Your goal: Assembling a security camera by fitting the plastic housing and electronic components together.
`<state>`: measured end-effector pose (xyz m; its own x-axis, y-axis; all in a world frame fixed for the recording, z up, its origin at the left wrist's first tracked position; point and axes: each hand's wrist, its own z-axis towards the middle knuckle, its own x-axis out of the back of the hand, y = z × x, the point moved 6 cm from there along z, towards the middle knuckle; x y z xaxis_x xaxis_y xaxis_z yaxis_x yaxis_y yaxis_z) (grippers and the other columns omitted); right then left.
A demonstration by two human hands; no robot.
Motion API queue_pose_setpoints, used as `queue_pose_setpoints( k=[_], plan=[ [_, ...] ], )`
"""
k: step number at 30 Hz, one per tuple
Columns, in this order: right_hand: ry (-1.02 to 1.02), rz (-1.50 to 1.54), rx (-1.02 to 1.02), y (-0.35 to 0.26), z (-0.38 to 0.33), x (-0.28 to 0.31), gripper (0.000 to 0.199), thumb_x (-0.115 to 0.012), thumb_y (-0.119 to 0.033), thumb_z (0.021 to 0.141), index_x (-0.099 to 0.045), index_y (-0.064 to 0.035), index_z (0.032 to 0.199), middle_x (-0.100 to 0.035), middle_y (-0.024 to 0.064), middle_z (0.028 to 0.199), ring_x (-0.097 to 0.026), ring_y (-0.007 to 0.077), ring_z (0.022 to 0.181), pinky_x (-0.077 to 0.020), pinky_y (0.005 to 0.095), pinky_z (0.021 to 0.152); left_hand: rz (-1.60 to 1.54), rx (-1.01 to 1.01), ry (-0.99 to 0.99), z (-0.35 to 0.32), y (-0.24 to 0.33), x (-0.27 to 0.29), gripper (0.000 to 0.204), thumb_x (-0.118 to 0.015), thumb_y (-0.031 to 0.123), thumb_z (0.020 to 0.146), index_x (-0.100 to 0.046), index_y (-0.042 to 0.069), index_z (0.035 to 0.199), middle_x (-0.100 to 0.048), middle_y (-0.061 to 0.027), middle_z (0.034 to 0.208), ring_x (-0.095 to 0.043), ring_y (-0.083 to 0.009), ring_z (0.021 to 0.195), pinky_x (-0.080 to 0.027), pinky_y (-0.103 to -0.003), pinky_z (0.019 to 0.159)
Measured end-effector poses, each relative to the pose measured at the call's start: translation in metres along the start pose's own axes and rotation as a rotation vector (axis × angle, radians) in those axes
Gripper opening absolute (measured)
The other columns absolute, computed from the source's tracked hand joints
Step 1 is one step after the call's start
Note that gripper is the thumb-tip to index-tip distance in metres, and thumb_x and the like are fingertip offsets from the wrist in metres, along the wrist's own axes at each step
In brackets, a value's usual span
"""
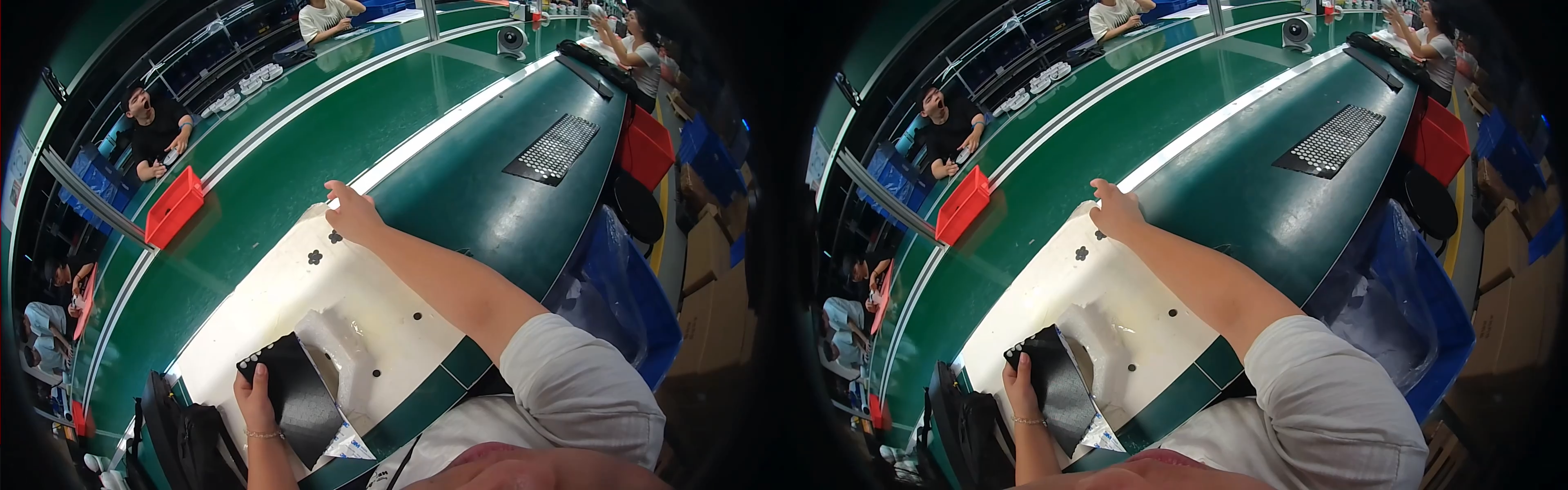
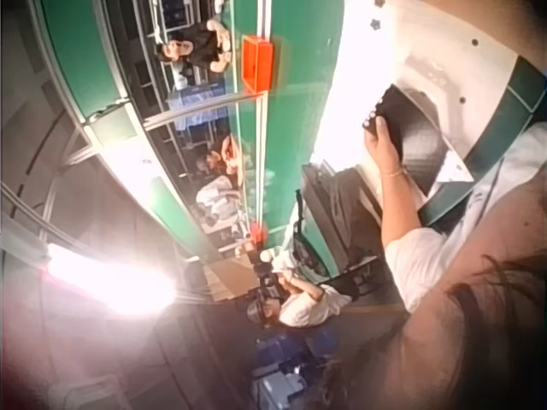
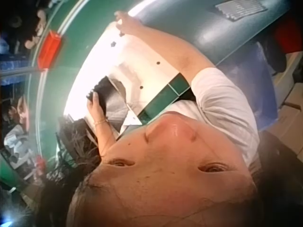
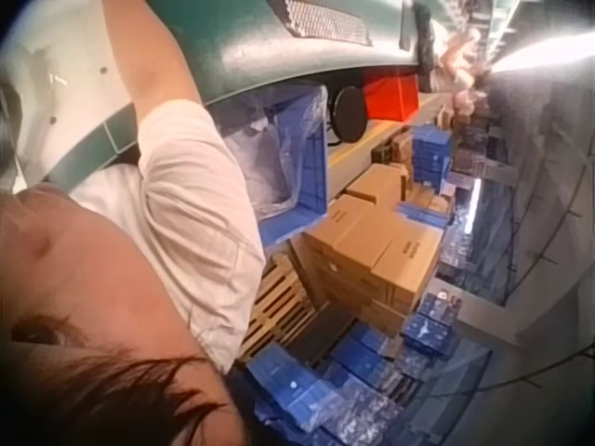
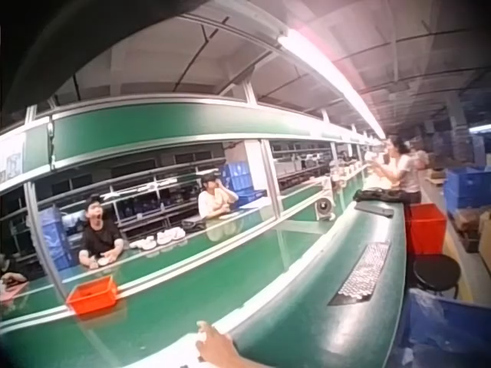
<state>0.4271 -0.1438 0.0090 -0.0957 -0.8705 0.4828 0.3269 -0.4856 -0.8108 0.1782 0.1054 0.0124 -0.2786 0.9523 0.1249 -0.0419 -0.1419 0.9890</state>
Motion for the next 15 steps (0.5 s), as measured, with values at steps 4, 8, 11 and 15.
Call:
queue_pose_setpoints(
  k=[4,8,11,15],
  plan=[
    [0.001,-0.002,0.002,-0.0008,0.0001,0.0000,0.045,-0.052,-0.013,0.076,-0.038,-0.0114,0.118,-0.052,0.0035,0.104,-0.058,0.0140,0.077,-0.0308,0.0370,0.090,-0.019,0.008,-0.004,0.0009,0.0005,-0.0006,0.016,-0.055,0.015,0.084,-0.057,0.001,0.091,-0.055,0.0029,0.084,-0.045,-0.0046,0.073,-0.037,-0.020,0.067],
    [-0.001,0.002,0.001,-0.0004,0.0003,-0.0008,0.045,-0.052,-0.013,0.076,-0.038,-0.0115,0.118,-0.052,0.0034,0.104,-0.058,0.0141,0.076,-0.0311,0.0368,0.089,-0.012,0.003,0.002,0.0008,0.0000,0.0000,0.016,-0.055,0.015,0.084,-0.057,0.001,0.091,-0.054,0.0033,0.084,-0.045,-0.0045,0.073,-0.037,-0.020,0.067],
    [-0.001,-0.007,0.004,-0.0001,0.0006,-0.0007,0.044,-0.052,-0.013,0.076,-0.038,-0.0116,0.118,-0.052,0.0033,0.103,-0.058,0.0141,0.076,-0.0318,0.0365,0.089,-0.008,0.005,0.004,0.0004,-0.0003,0.0006,0.016,-0.055,0.015,0.084,-0.057,0.001,0.092,-0.054,0.0035,0.084,-0.045,-0.0045,0.073,-0.037,-0.020,0.067],
    [0.008,-0.001,0.011,0.0005,0.0005,-0.0003,0.044,-0.053,-0.013,0.076,-0.039,-0.0113,0.117,-0.053,0.0032,0.103,-0.058,0.0140,0.075,-0.0331,0.0358,0.088,-0.008,0.014,-0.008,0.0003,-0.0015,0.0005,0.017,-0.055,0.014,0.084,-0.057,0.000,0.094,-0.055,0.0029,0.086,-0.046,-0.0048,0.075,-0.037,-0.020,0.068]
  ],
)
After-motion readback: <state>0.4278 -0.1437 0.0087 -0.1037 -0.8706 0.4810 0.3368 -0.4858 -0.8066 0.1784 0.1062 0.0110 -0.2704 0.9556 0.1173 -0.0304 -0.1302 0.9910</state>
